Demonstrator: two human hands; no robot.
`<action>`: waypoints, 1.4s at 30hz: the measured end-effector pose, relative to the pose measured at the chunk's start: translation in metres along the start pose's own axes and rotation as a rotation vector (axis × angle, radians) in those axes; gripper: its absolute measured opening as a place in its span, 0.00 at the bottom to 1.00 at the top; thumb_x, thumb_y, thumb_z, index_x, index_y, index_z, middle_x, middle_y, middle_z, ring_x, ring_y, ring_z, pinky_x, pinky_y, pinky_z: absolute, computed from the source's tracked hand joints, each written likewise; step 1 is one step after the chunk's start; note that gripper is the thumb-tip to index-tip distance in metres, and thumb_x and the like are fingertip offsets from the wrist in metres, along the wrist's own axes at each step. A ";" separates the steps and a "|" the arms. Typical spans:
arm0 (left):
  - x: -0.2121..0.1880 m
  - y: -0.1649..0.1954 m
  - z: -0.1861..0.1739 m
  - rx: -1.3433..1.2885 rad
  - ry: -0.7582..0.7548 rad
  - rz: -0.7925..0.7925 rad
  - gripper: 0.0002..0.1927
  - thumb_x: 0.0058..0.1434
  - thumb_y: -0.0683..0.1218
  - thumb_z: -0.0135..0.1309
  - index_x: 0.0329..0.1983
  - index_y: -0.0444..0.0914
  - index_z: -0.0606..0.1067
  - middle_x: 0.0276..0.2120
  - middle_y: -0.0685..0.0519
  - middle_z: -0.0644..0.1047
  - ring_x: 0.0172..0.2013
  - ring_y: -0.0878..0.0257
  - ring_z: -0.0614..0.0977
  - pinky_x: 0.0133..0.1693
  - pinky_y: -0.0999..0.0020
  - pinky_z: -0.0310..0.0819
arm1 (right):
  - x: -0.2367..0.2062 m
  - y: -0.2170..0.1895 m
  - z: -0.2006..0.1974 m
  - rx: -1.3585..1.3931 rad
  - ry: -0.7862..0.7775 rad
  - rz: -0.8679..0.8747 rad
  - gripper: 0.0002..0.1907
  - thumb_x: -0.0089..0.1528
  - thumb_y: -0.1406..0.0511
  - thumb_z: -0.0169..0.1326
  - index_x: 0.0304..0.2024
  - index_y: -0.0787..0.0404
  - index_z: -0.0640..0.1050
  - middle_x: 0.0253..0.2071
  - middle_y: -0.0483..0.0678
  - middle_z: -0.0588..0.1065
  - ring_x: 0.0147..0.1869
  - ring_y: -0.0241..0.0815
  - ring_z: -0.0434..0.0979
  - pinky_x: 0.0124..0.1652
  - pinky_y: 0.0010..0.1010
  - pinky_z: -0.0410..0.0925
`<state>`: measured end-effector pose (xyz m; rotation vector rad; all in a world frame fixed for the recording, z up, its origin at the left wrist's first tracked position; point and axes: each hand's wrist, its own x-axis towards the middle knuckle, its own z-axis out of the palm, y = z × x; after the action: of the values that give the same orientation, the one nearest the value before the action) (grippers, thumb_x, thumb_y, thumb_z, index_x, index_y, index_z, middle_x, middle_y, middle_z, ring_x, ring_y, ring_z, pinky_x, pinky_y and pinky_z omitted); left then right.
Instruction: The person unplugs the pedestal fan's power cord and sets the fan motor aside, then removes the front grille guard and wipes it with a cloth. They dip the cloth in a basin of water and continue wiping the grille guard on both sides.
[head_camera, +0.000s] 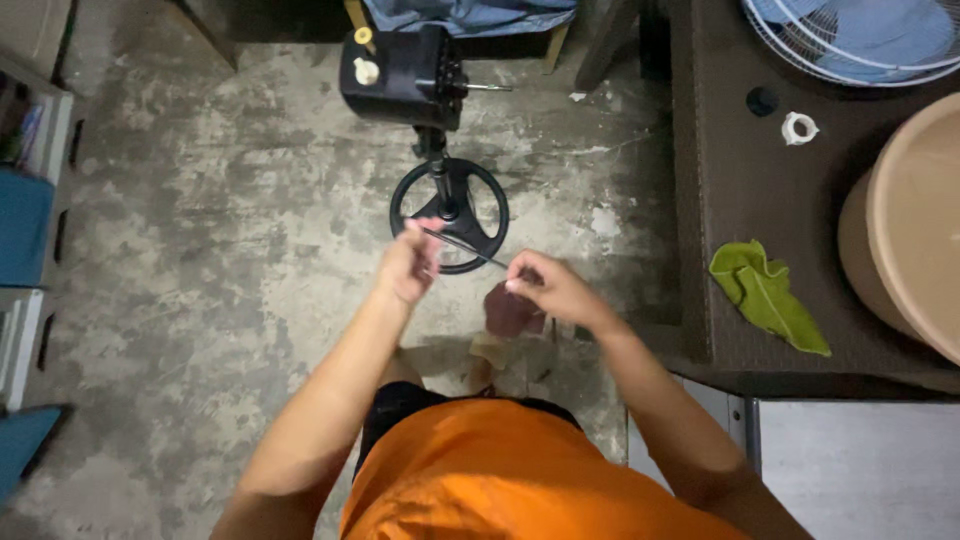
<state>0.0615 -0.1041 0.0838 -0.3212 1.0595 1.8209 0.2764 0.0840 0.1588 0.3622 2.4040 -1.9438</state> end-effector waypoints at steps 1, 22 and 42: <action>0.001 0.002 -0.003 0.007 0.025 0.044 0.21 0.74 0.62 0.43 0.46 0.44 0.78 0.22 0.63 0.70 0.21 0.74 0.68 0.21 0.75 0.57 | 0.001 -0.003 0.000 -0.064 0.019 -0.057 0.06 0.64 0.66 0.59 0.42 0.59 0.76 0.33 0.38 0.73 0.37 0.27 0.70 0.38 0.23 0.68; -0.023 -0.073 0.043 0.020 -0.031 0.348 0.12 0.70 0.51 0.53 0.46 0.38 0.80 0.41 0.54 0.81 0.38 0.69 0.81 0.41 0.73 0.75 | 0.032 -0.018 0.024 -0.009 -0.033 -0.594 0.09 0.68 0.69 0.54 0.44 0.61 0.66 0.55 0.49 0.71 0.54 0.35 0.71 0.46 0.28 0.69; -0.033 -0.047 0.054 -0.438 0.087 0.134 0.11 0.74 0.51 0.44 0.41 0.40 0.70 0.32 0.54 0.74 0.36 0.59 0.79 0.52 0.42 0.80 | 0.060 0.070 -0.025 1.088 0.418 0.009 0.12 0.68 0.60 0.52 0.47 0.61 0.74 0.48 0.54 0.78 0.51 0.51 0.79 0.52 0.45 0.72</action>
<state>0.1293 -0.0749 0.1120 -0.6060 0.7443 2.1725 0.2349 0.1318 0.0868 0.8338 1.1781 -3.2313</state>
